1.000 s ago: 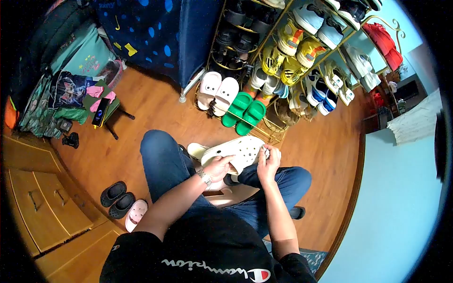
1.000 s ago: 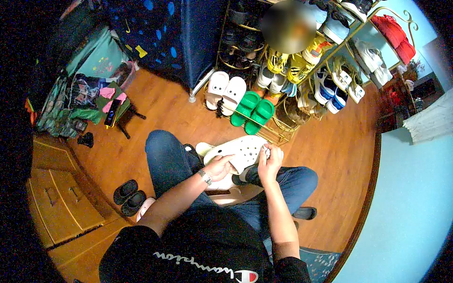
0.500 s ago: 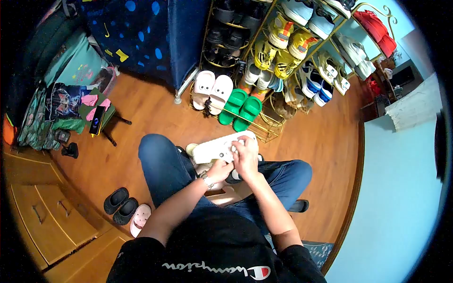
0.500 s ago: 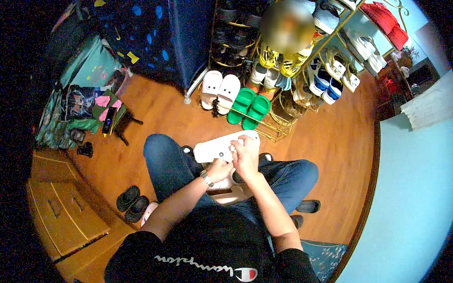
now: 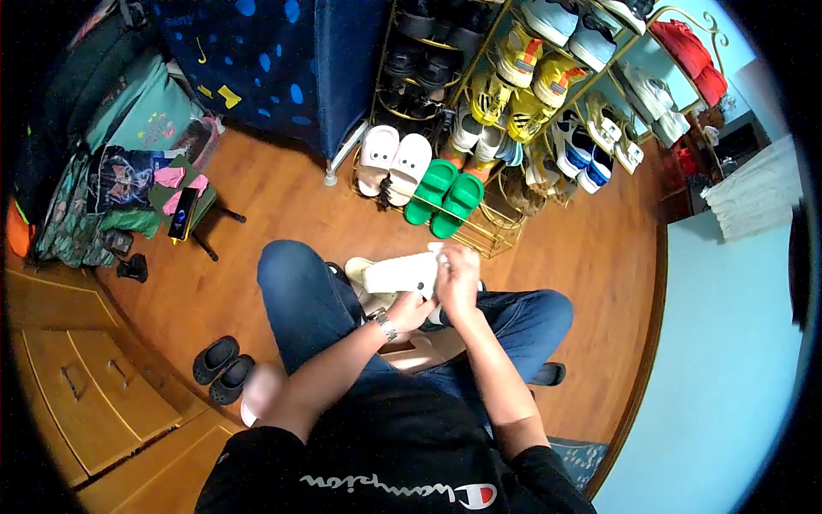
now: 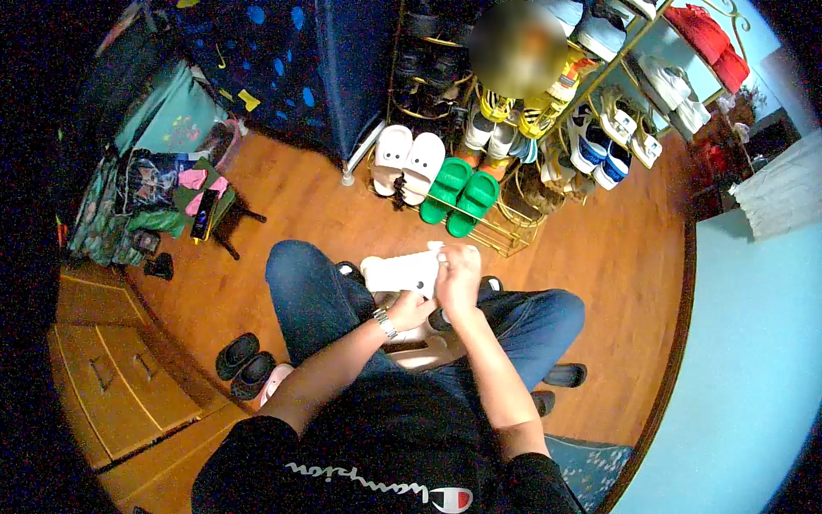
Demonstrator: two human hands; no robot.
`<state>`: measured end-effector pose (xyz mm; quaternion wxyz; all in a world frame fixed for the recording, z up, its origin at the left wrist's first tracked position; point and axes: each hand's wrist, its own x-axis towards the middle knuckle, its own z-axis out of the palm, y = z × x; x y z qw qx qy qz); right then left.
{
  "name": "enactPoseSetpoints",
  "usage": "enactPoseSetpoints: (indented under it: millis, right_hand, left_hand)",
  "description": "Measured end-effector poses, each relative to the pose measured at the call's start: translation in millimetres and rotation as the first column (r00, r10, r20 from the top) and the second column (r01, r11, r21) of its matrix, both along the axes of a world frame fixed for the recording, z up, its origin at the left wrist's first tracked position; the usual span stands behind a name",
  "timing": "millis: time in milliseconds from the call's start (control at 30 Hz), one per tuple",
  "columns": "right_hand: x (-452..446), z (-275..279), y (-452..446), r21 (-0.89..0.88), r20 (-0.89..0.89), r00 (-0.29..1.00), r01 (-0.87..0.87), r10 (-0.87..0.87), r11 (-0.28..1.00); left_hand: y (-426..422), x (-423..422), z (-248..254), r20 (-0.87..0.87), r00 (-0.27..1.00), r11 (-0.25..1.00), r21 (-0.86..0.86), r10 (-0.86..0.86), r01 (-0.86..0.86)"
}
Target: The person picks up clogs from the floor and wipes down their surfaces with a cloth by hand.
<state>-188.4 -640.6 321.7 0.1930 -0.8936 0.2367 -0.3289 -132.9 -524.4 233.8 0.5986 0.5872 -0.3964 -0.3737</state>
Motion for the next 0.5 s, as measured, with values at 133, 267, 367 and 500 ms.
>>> enactPoseSetpoints:
  millis: [133, 267, 367, 500]
  right_hand:
    - [25, 36, 51, 0.111, -0.158, 0.813, -0.549, 0.56, 0.828]
    - [21, 9, 10, 0.066, -0.036, 0.999, 0.029, -0.027, 0.997]
    - [27, -38, 43, 0.052, -0.139, 0.989, 0.052, -0.045, 0.997]
    - [20, 6, 30, 0.066, -0.183, 0.928, -0.317, 0.323, 0.946]
  left_hand:
    - [-7, 7, 19, 0.275, 0.91, 0.928, 0.298, -0.309, 0.225]
    - [1, 8, 11, 0.3, 0.953, 0.992, 0.101, 0.037, -0.071]
    - [-13, 3, -30, 0.393, 0.918, 0.998, 0.011, 0.054, -0.063]
    - [-16, -1, -36, 0.376, 0.92, 0.993, -0.004, 0.112, -0.119]
